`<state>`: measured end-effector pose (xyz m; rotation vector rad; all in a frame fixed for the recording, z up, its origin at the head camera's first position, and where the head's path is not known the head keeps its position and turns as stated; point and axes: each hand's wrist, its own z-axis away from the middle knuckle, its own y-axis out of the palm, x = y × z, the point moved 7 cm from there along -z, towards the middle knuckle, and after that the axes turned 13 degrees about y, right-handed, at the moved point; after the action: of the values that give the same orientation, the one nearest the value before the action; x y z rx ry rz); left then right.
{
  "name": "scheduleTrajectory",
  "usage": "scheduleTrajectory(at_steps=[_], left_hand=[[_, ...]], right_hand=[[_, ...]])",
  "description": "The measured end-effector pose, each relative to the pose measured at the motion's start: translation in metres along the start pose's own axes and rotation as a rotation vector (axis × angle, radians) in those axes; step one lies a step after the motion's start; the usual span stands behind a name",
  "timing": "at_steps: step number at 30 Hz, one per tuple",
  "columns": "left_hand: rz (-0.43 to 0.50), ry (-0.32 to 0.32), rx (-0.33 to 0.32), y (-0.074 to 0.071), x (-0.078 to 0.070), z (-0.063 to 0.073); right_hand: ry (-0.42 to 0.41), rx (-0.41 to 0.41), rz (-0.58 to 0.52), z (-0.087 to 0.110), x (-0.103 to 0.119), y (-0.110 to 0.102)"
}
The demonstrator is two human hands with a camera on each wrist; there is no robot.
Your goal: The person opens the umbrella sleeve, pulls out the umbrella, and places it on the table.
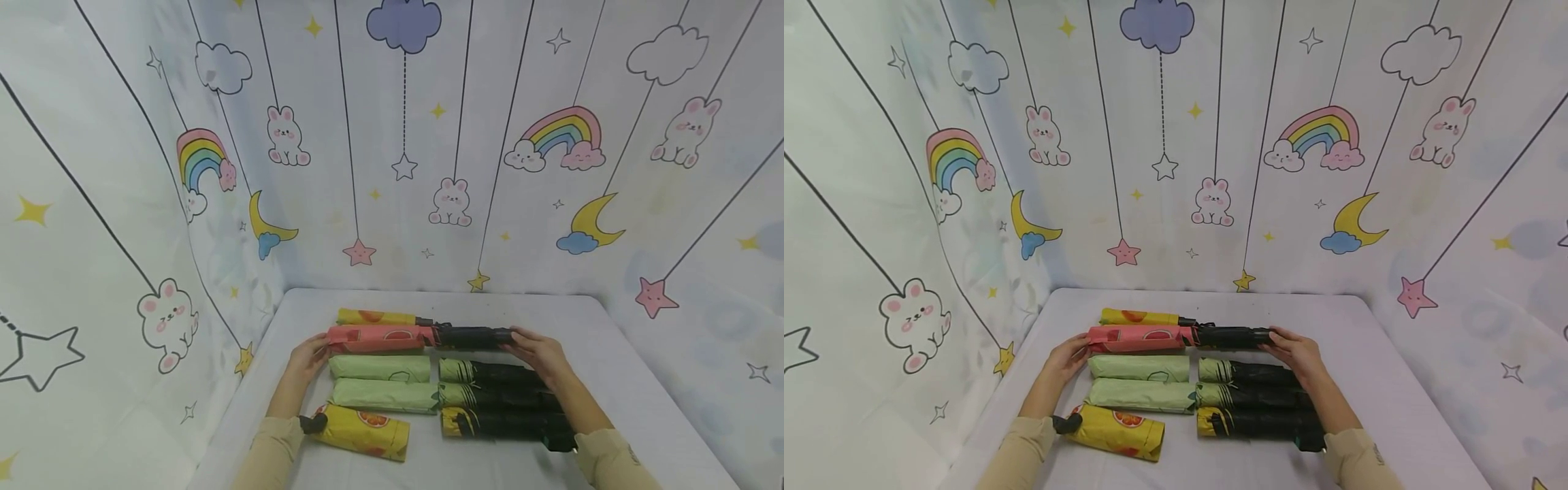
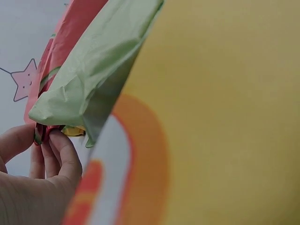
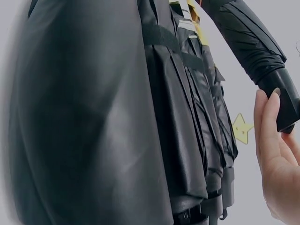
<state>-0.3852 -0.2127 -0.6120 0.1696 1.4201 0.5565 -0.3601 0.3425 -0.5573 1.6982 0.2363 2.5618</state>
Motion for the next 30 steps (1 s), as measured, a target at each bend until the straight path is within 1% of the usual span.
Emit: scheduleTrajectory(at_steps=[3,7,12,13,14,19,25,30], left_hand=[[-0.037,0.003,0.006,0.0,0.0,0.001],[-0.078,0.008,0.004,0.001,0.0,0.001],[-0.122,0.02,0.007,0.002,0.0,0.001],[-0.131,0.023,0.016,0.003,-0.001,0.001],[-0.135,0.025,0.017,0.002,-0.001,0.001],[-0.14,0.023,0.015,0.001,0.001,0.002],[-0.162,0.02,-0.01,-0.002,0.004,0.001],[-0.153,0.025,-0.022,-0.002,0.004,-0.001]], right_hand=[[-0.001,-0.013,0.026,0.0,-0.001,-0.004],[-0.005,-0.014,0.024,0.003,-0.001,-0.007],[0.006,0.001,-0.034,0.006,-0.002,-0.011],[0.009,0.0,-0.042,0.006,-0.002,-0.012],[0.013,-0.011,-0.049,0.006,-0.003,-0.013],[0.029,-0.044,-0.009,0.007,-0.004,-0.019],[0.033,-0.034,0.009,0.008,-0.006,-0.025],[0.028,-0.057,0.032,0.007,-0.01,-0.032]])
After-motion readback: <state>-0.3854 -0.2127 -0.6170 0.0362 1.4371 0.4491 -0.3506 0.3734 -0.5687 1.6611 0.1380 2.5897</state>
